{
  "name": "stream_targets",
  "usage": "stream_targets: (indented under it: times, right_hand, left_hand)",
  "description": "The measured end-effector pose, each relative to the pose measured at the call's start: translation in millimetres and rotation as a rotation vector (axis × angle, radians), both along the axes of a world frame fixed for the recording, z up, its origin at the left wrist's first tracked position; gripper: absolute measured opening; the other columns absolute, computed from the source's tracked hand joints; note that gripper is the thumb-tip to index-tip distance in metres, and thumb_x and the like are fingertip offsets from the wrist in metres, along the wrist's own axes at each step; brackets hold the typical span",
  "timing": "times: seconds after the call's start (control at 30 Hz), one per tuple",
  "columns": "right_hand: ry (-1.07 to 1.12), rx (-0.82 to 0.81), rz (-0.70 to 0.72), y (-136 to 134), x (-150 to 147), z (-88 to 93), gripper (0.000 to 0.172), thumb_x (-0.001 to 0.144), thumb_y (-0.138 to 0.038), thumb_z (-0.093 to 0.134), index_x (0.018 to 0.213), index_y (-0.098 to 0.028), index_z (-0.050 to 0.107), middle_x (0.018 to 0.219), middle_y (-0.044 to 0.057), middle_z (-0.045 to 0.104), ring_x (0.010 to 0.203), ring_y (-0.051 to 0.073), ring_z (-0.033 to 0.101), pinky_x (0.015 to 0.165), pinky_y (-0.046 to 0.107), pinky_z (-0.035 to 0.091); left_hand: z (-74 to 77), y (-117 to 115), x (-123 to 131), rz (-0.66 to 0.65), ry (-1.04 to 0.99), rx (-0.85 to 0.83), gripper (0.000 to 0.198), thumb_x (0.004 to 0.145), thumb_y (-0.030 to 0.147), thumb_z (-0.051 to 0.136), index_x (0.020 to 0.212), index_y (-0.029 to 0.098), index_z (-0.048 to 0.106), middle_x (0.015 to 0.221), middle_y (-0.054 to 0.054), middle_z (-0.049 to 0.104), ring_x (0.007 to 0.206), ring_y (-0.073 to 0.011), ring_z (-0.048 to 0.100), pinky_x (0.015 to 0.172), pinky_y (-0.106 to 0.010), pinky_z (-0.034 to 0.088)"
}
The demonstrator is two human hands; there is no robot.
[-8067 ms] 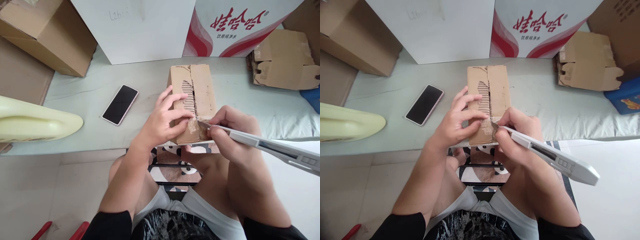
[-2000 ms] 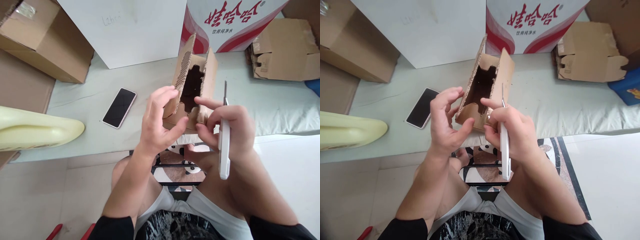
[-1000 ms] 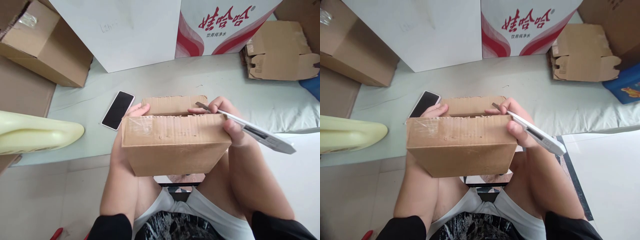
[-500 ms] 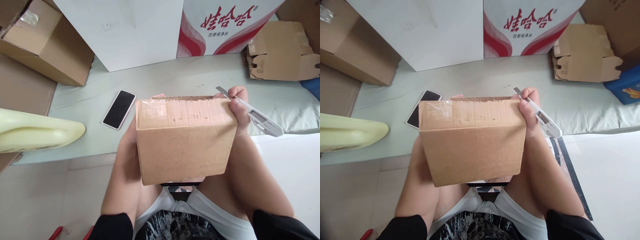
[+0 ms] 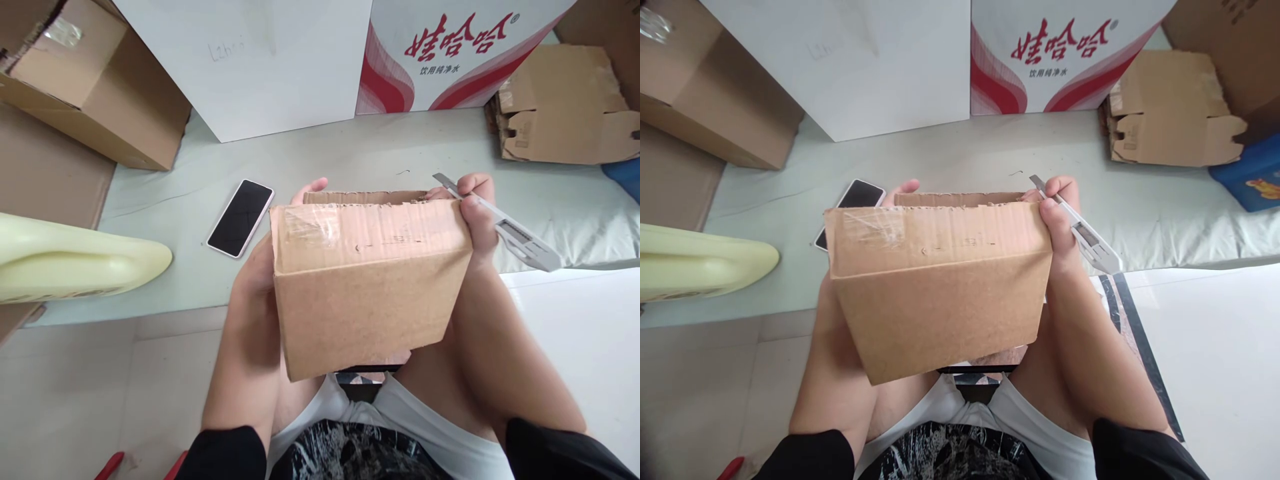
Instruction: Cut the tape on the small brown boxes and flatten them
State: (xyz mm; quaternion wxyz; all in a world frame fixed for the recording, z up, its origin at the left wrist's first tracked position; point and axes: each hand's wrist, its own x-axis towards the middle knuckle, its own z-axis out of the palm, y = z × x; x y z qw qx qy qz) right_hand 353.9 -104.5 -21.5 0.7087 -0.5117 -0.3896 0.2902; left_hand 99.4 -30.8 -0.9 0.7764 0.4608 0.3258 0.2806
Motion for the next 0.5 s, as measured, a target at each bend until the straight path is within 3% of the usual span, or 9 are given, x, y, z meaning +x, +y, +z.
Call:
stream_targets:
  times: [0.13,0.23,0.4,0.43,0.5]
  right_hand:
    - [0.021,0.008,-0.026,1.4,-1.3,-0.6,0.045,0.071,-0.057,0.073,0.089,-0.031,0.041,0.067,-0.002,0.056,0.09,0.03,0.071,0.087,0.051,0.059]
    - [0.023,0.054,-0.1,5.4,0.8,-2.8,0.051,0.069,-0.061,0.074,0.09,-0.031,0.038,0.066,-0.004,0.052,0.081,0.028,0.071,0.08,0.049,0.061]
    - [-0.019,0.087,-0.278,7.4,2.7,-4.9,0.051,0.075,-0.063,0.072,0.095,-0.031,0.038,0.066,-0.007,0.048,0.075,0.024,0.068,0.075,0.042,0.058]
    - [-0.018,0.065,-0.304,6.8,2.5,-5.0,0.049,0.079,-0.063,0.07,0.096,-0.031,0.037,0.066,-0.008,0.049,0.073,0.022,0.067,0.074,0.04,0.056]
    - [-0.011,-0.01,-0.326,5.7,2.7,-5.9,0.041,0.087,-0.059,0.064,0.098,-0.031,0.035,0.068,-0.008,0.054,0.072,0.019,0.067,0.075,0.038,0.053]
  left_hand:
    - [5.0,-5.6,1.2,0.043,-0.061,0.05,0.084,0.079,0.081,0.065,0.147,0.033,0.054,0.131,-0.012,0.074,0.122,-0.0395,0.072,0.094,-0.056,0.062]
    - [0.4,-6.6,-1.6,0.102,-0.156,0.17,0.086,0.072,0.082,0.068,0.142,0.032,0.06,0.136,-0.01,0.071,0.139,-0.04,0.061,0.103,-0.055,0.058]
    - [-28.0,10.5,-14.3,0.163,-0.13,0.315,0.11,0.062,0.097,0.064,0.151,0.033,0.052,0.13,-0.012,0.073,0.134,-0.0418,0.064,0.1,-0.057,0.058]
    - [-33.7,14.4,-16.0,0.103,-0.088,0.333,0.112,0.058,0.092,0.073,0.151,0.034,0.051,0.137,-0.013,0.07,0.135,-0.0418,0.063,0.101,-0.057,0.058]
    - [-41.5,19.3,-16.4,0.107,-0.007,0.359,0.102,0.058,0.083,0.083,0.143,0.032,0.058,0.144,-0.014,0.065,0.134,-0.0404,0.064,0.1,-0.055,0.059]
